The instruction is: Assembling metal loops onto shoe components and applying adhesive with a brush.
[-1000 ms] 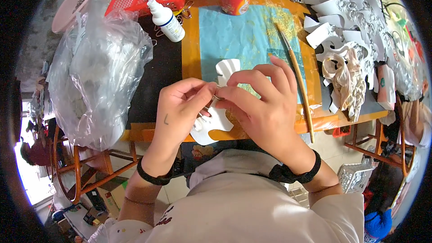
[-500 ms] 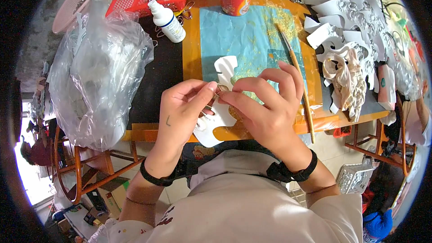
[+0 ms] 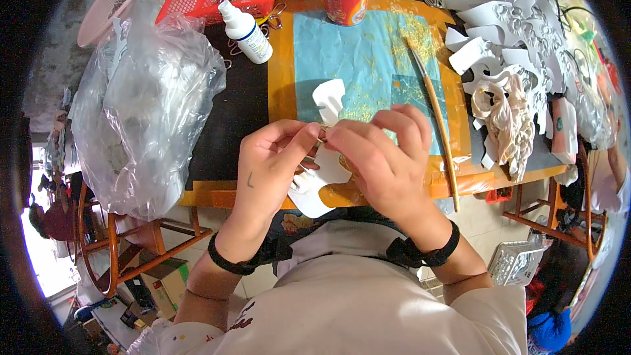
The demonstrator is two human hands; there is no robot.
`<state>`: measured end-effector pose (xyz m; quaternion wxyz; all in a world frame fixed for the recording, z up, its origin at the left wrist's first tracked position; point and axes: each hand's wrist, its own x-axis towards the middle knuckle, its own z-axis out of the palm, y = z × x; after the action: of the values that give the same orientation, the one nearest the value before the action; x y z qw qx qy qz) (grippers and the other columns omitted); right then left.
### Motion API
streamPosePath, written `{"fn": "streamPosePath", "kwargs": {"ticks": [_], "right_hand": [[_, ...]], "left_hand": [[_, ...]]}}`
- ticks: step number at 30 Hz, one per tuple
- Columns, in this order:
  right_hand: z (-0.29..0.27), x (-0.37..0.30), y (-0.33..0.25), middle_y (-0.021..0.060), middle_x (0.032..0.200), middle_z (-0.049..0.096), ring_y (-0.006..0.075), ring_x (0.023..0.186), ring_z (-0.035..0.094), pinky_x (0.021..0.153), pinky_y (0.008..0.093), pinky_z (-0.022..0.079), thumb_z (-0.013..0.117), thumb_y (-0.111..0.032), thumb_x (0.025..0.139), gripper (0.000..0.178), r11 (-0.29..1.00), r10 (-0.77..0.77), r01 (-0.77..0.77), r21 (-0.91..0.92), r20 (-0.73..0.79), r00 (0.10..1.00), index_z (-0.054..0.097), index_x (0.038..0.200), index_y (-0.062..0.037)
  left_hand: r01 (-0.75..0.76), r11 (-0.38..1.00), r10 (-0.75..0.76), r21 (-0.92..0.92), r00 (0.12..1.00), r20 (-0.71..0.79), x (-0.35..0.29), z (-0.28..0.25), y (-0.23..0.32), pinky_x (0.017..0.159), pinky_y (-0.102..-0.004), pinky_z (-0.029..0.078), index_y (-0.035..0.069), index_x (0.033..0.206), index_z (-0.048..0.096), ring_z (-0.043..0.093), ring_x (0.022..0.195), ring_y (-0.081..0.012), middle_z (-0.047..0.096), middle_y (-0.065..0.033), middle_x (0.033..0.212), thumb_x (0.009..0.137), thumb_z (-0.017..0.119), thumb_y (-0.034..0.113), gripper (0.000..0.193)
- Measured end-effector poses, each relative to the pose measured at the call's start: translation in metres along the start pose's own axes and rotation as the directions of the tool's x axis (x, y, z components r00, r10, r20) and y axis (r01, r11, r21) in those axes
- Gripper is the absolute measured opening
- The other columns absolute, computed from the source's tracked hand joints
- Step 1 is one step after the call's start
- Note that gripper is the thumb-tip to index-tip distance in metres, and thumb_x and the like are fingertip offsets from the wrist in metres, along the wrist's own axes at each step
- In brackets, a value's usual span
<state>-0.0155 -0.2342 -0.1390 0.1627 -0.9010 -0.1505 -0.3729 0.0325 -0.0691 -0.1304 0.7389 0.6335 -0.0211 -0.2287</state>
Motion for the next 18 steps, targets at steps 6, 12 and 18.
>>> {"fn": "streamPosePath", "kwargs": {"ticks": [6,12,18], "right_hand": [[-0.001,0.003,0.002,-0.0050,0.094,0.067,0.0201,0.084,0.052,0.085,0.0410,0.043,0.071,-0.016,0.064,0.042,0.996,-0.082,0.081,0.041,0.023,0.996,0.063,0.105,-0.0172],[-0.002,0.004,0.003,-0.0062,0.091,0.066,0.0198,0.078,0.049,0.080,0.0364,0.039,0.068,-0.008,0.062,0.038,0.997,-0.052,0.051,0.053,0.021,0.998,0.062,0.098,-0.0161],[-0.002,0.004,-0.005,-0.0070,0.093,0.066,0.0175,0.076,0.046,0.076,0.0325,0.033,0.063,-0.002,0.062,0.033,0.995,0.087,-0.088,0.043,0.037,0.996,0.060,0.091,-0.0168]], "left_hand": [[0.130,0.984,-0.114,-0.121,0.984,0.135,0.001,-0.007,-0.001,0.063,-0.0222,0.052,0.001,0.100,0.065,0.062,0.077,-0.0086,0.065,-0.0032,0.088,0.092,0.061,0.020,0.021],[0.130,0.989,-0.125,-0.069,0.990,0.072,0.001,-0.001,-0.002,0.062,-0.0213,0.050,-0.001,0.096,0.064,0.061,0.071,-0.0073,0.065,-0.0020,0.084,0.093,0.059,0.016,0.017],[-0.150,0.964,0.153,0.221,0.988,0.004,0.004,0.004,-0.003,0.053,-0.0225,0.043,-0.005,0.086,0.062,0.056,0.060,-0.0053,0.063,-0.0056,0.067,0.091,0.062,0.014,0.020]]}}
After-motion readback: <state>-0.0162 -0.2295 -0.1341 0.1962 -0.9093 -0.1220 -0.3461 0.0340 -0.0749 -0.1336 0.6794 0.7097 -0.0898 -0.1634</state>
